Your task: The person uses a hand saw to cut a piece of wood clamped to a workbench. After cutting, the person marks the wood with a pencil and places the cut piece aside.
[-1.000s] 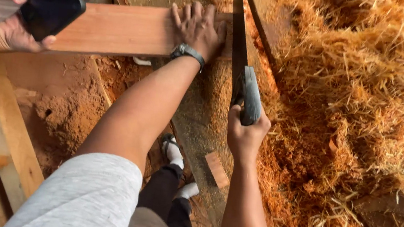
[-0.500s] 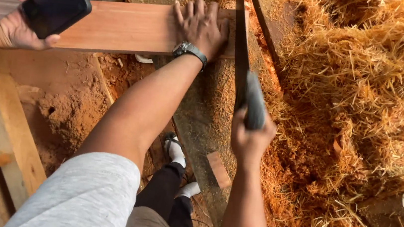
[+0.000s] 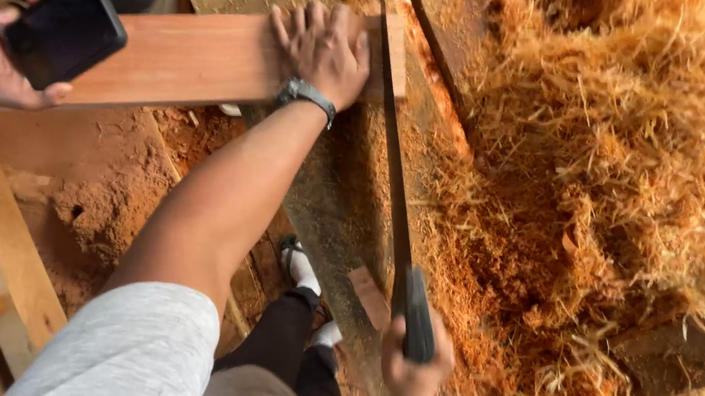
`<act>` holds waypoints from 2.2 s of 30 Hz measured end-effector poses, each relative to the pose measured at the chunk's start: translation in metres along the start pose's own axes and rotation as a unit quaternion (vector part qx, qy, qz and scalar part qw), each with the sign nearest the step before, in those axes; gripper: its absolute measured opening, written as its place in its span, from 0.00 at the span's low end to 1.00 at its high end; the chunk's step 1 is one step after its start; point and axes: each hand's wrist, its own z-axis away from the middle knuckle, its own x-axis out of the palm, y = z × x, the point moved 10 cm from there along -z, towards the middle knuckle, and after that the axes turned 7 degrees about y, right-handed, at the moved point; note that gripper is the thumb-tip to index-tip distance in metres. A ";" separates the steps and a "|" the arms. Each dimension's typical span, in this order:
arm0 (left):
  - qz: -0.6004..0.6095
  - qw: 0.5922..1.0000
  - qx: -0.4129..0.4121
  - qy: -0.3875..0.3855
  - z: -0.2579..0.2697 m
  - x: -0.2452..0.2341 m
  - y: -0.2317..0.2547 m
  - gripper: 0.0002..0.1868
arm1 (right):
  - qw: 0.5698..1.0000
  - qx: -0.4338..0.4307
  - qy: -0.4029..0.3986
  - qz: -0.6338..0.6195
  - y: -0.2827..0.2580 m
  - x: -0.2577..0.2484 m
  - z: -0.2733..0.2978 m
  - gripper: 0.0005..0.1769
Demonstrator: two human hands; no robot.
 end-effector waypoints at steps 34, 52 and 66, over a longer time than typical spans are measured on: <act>-0.003 1.000 0.000 -0.013 0.000 -0.001 0.000 0.18 | 0.996 0.089 0.026 -0.003 0.001 -0.045 0.028 0.17; -0.008 1.000 0.005 -0.021 -0.001 -0.003 0.002 0.24 | 0.996 0.053 -0.004 0.075 -0.003 -0.047 0.037 0.23; 0.007 0.994 0.054 0.092 -0.005 0.017 -0.013 0.41 | 0.997 -0.011 -0.055 -0.056 -0.093 0.025 -0.073 0.14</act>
